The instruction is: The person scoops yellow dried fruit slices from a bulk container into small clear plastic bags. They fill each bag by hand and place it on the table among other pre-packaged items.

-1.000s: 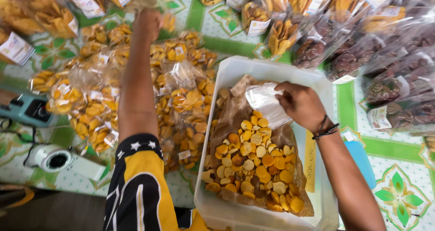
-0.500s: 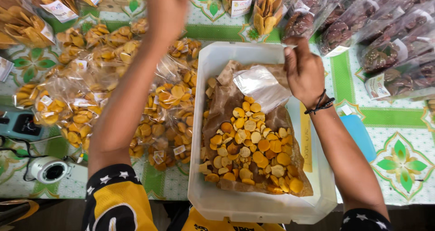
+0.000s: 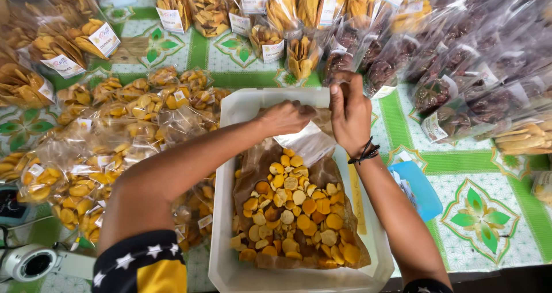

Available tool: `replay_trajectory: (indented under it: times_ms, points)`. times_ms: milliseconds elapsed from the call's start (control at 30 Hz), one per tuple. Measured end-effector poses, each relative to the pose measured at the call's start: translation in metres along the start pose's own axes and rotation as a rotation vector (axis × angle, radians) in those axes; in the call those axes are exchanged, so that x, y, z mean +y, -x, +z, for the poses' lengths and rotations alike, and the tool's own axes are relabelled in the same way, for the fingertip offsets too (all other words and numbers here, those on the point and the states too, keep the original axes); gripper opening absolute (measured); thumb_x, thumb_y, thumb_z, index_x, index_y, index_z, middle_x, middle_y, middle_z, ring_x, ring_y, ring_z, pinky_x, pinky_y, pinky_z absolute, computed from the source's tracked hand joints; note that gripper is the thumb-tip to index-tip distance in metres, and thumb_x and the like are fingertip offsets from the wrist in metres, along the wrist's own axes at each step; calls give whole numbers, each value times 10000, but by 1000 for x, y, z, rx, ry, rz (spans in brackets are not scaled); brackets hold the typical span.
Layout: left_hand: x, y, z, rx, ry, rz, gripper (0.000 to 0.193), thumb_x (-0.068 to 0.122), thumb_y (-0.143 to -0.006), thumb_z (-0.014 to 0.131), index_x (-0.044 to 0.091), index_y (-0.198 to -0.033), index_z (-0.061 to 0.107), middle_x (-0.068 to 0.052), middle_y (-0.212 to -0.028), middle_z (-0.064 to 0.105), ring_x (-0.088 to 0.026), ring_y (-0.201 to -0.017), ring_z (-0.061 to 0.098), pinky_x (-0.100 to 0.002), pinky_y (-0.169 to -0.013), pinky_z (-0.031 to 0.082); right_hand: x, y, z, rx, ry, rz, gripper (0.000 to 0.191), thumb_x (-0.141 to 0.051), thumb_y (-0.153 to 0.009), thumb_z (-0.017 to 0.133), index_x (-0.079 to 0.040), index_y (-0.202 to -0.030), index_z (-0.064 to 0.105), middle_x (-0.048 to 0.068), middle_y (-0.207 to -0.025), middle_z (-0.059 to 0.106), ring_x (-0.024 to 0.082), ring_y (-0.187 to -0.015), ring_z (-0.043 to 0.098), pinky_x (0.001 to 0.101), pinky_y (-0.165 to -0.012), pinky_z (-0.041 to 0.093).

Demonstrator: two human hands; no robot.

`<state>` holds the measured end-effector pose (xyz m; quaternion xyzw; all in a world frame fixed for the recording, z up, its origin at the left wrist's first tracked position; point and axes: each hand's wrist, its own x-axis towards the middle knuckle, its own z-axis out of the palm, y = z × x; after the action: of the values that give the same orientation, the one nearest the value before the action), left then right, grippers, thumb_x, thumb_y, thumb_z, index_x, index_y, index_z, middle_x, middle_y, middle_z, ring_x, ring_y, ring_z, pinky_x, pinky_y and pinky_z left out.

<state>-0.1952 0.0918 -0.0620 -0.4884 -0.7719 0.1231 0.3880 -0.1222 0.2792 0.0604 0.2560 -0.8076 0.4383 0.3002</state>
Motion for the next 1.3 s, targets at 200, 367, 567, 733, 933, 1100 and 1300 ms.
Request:
replay_trajectory:
  times_ms: [200, 367, 567, 733, 933, 1100, 1300]
  points:
    - [14, -7, 6, -75, -161, -29, 151, 219, -782, 647, 94, -740, 718, -40, -864, 602, -156, -644, 580, -303, -536, 454, -8, 1, -1, -136, 27, 134, 218, -180, -1082, 587, -16, -1222, 557, 148, -725, 640, 284, -621, 647, 401, -580, 472]
    - [13, -4, -2, -294, -107, -56, 158, 188, -844, 652, 116, -706, 675, 1, -801, 588, -155, -704, 604, -314, -591, 462, -4, -1, 1, -143, 58, 97, 189, -167, -1086, 598, -20, -1202, 575, 148, -718, 626, 290, -616, 629, 403, -591, 467]
    - [19, 0, -2, -282, 53, -80, 82, 202, -897, 620, 139, -905, 672, -65, -812, 647, -171, -593, 661, -321, -493, 465, -1, -1, 2, -144, 61, 112, 189, -173, -1086, 604, -20, -1194, 581, 137, -700, 613, 281, -599, 616, 403, -583, 462]
    - [23, -3, -4, -241, 149, -181, 227, 148, -876, 600, 113, -1097, 643, -143, -890, 713, -256, -639, 714, -381, -516, 555, -2, 0, 2, -141, 89, 145, 212, -199, -1058, 621, -33, -1187, 596, 126, -658, 609, 288, -558, 612, 407, -550, 452]
    - [10, -7, -24, -355, 277, -330, 362, 61, -838, 643, 41, -1198, 609, -144, -791, 722, -295, -641, 728, -429, -522, 589, -2, -1, 3, -177, 115, 150, 233, -218, -1051, 636, -31, -1183, 587, 116, -630, 602, 288, -538, 599, 420, -535, 440]
    - [0, -16, -46, -376, 484, -481, 429, 127, -769, 791, 15, -1140, 606, -146, -749, 713, -327, -722, 725, -481, -602, 577, 0, -2, 2, -185, 131, 154, 218, -193, -1048, 655, -37, -1187, 593, 104, -623, 585, 274, -529, 578, 419, -541, 429]
    - [-35, -17, -100, -233, 863, -689, 307, 157, -804, 858, 60, -992, 636, -81, -792, 731, -235, -718, 716, -424, -645, 553, 14, -1, 3, -283, -200, 148, 550, -18, -853, 697, -40, -1364, 496, 81, -1113, 627, 178, -1001, 639, 323, -766, 547]
